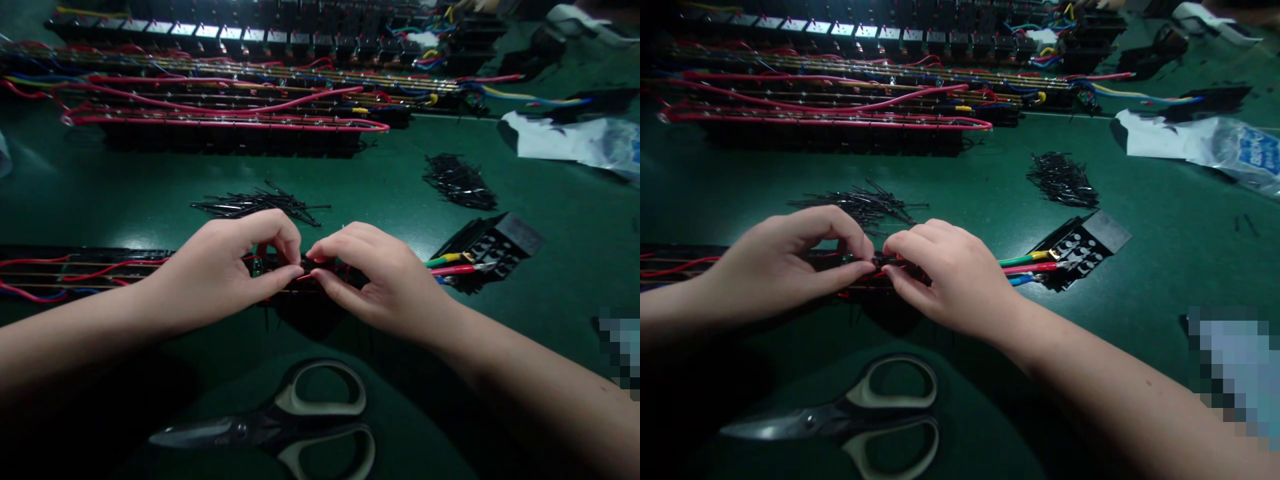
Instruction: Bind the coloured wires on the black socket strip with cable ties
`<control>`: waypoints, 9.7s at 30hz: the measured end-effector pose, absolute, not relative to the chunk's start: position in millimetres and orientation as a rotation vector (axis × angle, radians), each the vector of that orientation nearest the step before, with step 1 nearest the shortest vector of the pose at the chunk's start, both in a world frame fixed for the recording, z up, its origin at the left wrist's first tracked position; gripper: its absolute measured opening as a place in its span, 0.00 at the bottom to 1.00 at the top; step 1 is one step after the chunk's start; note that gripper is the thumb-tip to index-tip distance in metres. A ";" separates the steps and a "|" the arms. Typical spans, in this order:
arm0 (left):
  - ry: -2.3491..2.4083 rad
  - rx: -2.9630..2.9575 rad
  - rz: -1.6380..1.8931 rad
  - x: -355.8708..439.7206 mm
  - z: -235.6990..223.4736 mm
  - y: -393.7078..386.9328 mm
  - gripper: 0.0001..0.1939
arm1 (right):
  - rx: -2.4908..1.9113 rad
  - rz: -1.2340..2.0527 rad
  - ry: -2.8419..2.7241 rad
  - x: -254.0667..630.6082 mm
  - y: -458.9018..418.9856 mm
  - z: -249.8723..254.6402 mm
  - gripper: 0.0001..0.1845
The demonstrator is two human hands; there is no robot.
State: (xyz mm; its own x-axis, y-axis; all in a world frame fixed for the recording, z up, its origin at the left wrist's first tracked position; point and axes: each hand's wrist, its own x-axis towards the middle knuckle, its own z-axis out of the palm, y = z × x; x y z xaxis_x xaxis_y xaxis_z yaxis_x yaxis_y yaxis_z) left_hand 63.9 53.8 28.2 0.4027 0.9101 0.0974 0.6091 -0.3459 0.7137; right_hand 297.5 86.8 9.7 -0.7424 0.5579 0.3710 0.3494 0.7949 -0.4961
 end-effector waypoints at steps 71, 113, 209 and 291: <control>1.154 2.325 0.551 68.0 27.4 53.4 0.07 | -0.708 0.617 -2.372 298.2 85.5 12.4 0.03; 1.144 2.324 0.534 68.5 28.6 54.0 0.07 | -0.932 1.089 -1.863 302.3 86.2 8.5 0.05; 1.389 2.689 0.139 65.2 15.3 48.9 0.21 | -0.859 0.914 -2.024 300.1 75.1 9.3 0.04; 1.280 2.396 0.642 64.9 24.8 51.8 0.08 | -0.806 0.667 -2.207 296.1 81.3 16.3 0.05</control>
